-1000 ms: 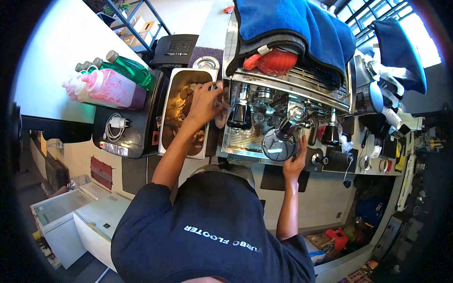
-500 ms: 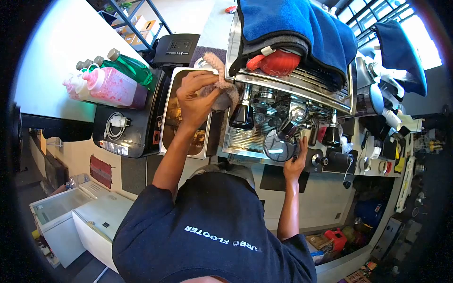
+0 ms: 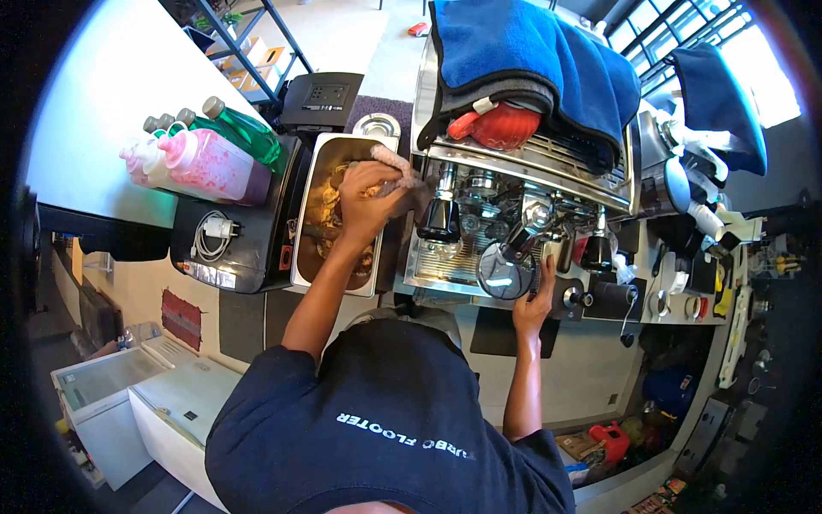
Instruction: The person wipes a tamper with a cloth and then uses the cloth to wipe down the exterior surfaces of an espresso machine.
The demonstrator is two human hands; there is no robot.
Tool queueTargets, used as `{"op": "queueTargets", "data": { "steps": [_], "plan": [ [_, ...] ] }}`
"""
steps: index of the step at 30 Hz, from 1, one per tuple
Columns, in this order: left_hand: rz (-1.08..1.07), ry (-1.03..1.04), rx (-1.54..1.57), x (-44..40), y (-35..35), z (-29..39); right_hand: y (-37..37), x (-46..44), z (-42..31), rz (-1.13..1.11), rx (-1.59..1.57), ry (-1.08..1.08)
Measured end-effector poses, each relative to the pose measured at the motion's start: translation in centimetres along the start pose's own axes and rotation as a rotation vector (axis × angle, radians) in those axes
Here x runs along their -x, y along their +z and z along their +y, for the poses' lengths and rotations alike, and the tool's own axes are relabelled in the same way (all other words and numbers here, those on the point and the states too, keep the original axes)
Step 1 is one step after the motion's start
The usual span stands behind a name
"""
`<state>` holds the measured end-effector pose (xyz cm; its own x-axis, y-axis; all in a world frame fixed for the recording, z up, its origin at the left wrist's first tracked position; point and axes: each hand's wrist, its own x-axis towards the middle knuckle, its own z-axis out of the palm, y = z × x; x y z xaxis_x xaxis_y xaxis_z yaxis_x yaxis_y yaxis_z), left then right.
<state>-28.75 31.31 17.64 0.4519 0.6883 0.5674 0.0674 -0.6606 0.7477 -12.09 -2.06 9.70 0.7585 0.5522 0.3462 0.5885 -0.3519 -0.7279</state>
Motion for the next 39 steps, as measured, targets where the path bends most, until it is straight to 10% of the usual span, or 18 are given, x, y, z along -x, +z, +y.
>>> {"op": "queueTargets", "data": {
  "steps": [7,23,27,32,39],
  "plan": [
    [0.120,-0.013,0.358,-3.2,-0.4,3.7,0.0,0.0,-0.4,-0.007,0.015,0.004],
    [-0.059,-0.102,0.013,-4.3,2.6,3.5,0.2,-0.1,0.2,0.019,0.053,-0.041],
    [-0.038,-0.239,0.979,-9.6,5.7,2.8,0.2,0.0,0.3,0.014,0.022,0.021],
    [-0.170,-0.373,1.347,-15.6,6.8,0.8,0.3,-0.3,0.5,0.029,0.015,0.003],
    [-0.227,-0.739,0.794,-15.0,10.0,-7.5,0.2,-0.2,0.3,0.039,0.017,-0.008]
  ]
}}
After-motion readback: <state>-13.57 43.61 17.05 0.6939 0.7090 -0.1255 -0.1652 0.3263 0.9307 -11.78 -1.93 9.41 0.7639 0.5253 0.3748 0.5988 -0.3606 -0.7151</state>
